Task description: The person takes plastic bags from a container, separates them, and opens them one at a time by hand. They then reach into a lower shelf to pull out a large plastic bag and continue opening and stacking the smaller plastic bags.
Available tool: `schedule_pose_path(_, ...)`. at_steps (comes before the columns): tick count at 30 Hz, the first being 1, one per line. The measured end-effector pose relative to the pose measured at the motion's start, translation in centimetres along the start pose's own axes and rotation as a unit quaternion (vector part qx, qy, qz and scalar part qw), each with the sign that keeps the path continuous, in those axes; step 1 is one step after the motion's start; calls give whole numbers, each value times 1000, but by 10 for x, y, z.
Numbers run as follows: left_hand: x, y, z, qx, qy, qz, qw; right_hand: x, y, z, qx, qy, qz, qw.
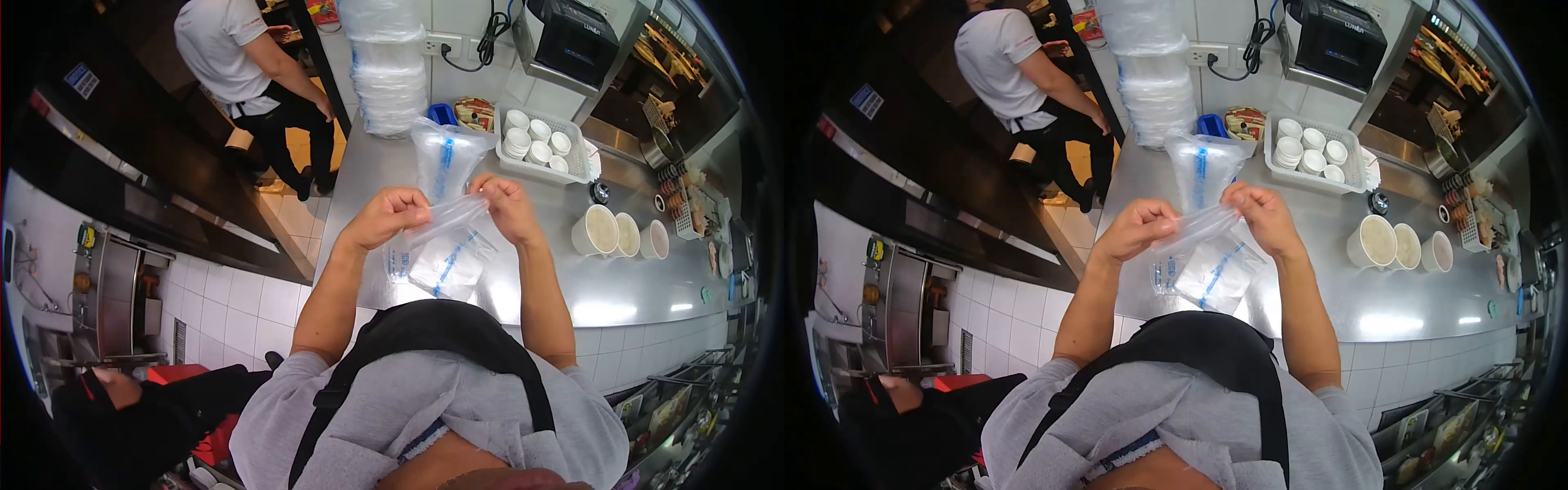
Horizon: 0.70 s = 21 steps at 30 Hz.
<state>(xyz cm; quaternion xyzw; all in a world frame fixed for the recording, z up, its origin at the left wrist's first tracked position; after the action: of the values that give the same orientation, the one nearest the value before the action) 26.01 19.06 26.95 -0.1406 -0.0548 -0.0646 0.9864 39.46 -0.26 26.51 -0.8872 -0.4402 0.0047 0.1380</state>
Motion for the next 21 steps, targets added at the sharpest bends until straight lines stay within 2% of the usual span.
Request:
schedule_pose_path(1,3,4,-2,31,-2,17,999,2,5,2,48,3,18,999)
schedule_pose_path(4,21,21,-1,93,-23,88,991,11,7,7,166,1,-7,986)
schedule_pose_path(7,45,38,25,100,-51,189,976,30,25,-4,160,22,0,987)
schedule_pose_path(9,67,36,50,118,-51,240,962,46,26,-13,131,-7,86,988)
schedule_pose_path(11,86,55,39,112,-32,307,944,51,20,-24,87,-47,173,980)
schedule_pose_path(13,90,77,8,69,-16,342,937,48,42,9,60,65,85,992)
schedule_pose_path(15,93,108,-33,-9,0,343,939,55,58,42,74,58,86,992)
schedule_pose_path(17,93,91,-20,-17,-69,362,930,61,62,71,139,-77,179,971)
schedule_pose_path(18,83,80,-17,-24,-96,376,921,59,66,72,126,-61,194,971)
schedule_pose_path(21,65,38,45,127,-187,374,899,56,62,33,90,-6,210,974)
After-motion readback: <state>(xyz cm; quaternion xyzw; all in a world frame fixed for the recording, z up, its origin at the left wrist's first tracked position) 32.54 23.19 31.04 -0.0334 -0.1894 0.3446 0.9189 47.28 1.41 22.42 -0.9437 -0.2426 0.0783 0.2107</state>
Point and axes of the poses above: each hand's wrist, its own x-axis towards the middle knuckle, its own y-axis out of the back of the hand, z = x × y, the point moved 5 cm from there along x, towards the middle knuckle, and after that the axes turned 6 degrees about -y, right-handed, at the moved point
